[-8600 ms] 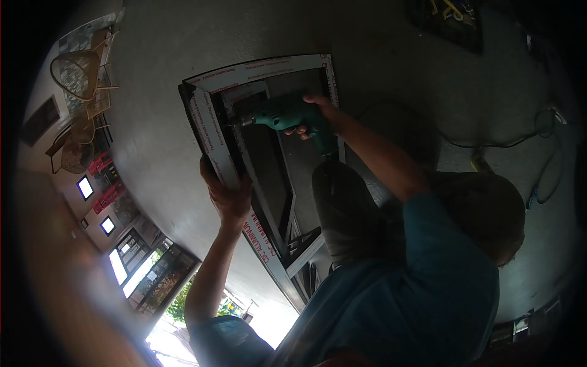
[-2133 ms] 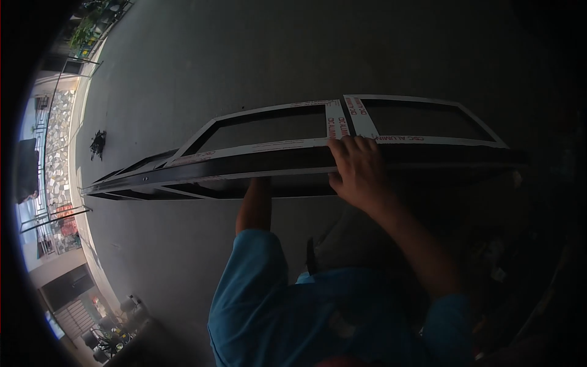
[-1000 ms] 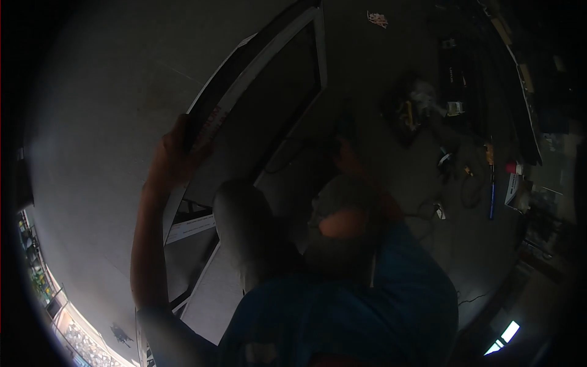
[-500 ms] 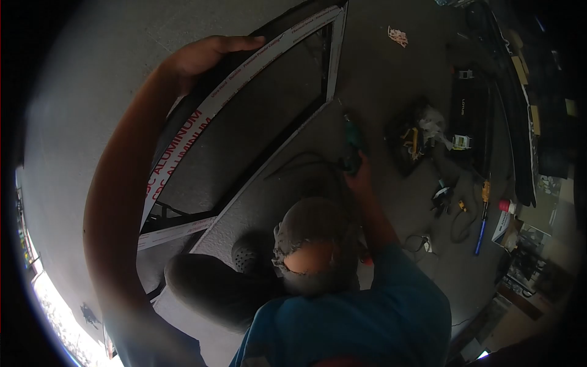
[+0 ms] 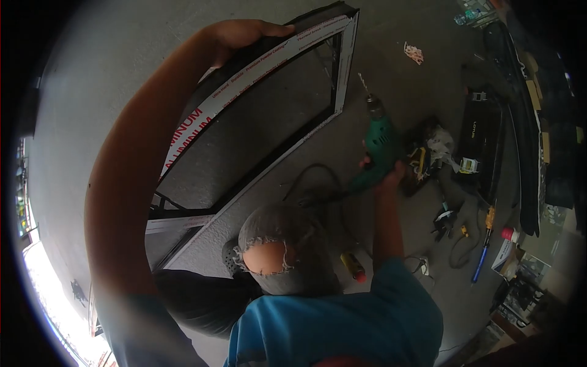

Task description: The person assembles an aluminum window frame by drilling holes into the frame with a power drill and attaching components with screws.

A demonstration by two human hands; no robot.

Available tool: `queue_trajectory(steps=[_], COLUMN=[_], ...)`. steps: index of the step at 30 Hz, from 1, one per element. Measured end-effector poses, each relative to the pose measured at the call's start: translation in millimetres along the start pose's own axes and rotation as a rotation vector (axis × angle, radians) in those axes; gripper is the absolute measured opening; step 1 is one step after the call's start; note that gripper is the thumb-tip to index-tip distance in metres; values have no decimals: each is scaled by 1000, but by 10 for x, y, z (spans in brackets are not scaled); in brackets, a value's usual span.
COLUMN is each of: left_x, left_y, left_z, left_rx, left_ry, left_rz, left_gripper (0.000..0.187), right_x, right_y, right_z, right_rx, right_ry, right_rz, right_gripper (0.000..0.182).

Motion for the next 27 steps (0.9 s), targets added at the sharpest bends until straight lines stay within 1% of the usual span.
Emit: queue_trajectory(steps=[2,3,5,6,7,8,9,10,11,12,13,14,15,16,17,19,21,22,25,27], left_x=[-18,-29,-53,-99,-184,-241,-233,-240,-218,-147,-120,-149,-129,-126,-143,-125,-96,-104,-130,-82], left_y=[33,24,-1,-50,-99,-140,-191,-184,-165,-191,-172,-178,-168,-170,-187,-220,-192,-211,-186,-166], left_z=[61,90,145,181,237,274,308,357,387,377,364,480,490,500,513,466,468,469,463,458], left_rx=[103,101,97,82,68,52,28,65,102,79,104,137,124,109,76,31,112,95,117,113], left_ry=[94,98,53,50,97,137,123,158,191,172,230,292,336,322,327,321,318,309,359,346], left_rz=[-68,-72,-172,-184,-342,-505,-526,-520,-517,-542,-534,-522,-492,-510,-513,-522,-421,-441,-457,-453], left_gripper=[71,71,78,78,78,79,79,79,79,79,77,76,70,70,67,64,54,54,39,39], right_x=[203,343,557,667,767,795,905,996,1019,1073,1111,1193,1215,1242,1212,1103,1040,1068,1233,1321], right_y=[366,513,778,916,1026,1107,1130,1135,1148,1147,1142,1162,1175,1174,1163,1141,1157,1186,1224,1231], right_z=[-208,-300,-493,-582,-650,-727,-798,-873,-950,-997,-1044,-1055,-1072,-1063,-1048,-1025,-987,-1000,-1082,-1148], right_rx=[73,98,125,164,201,200,210,215,205,201,191,175,186,200,194,205,215,221,198,188], right_ry=[-57,-73,-85,-131,-173,-157,-231,-307,-289,-349,-409,-395,-445,-500,-485,-499,-483,-497,-488,-489], right_rz=[-112,-146,-197,-317,-442,-471,-525,-579,-610,-628,-644,-667,-702,-730,-744,-606,-603,-572,-690,-781], right_gripper=[92,91,90,89,87,87,86,85,85,84,83,83,81,79,79,79,82,84,84,82])
Point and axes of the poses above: each hand's wrist, its own z-axis away from the middle knuckle, its own x-axis out of the palm, y = z × x, the point moved 7 cm from there along -z, towards the middle knuckle, and after that the axes turned 12 degrees about z, right-handed, at the moved point
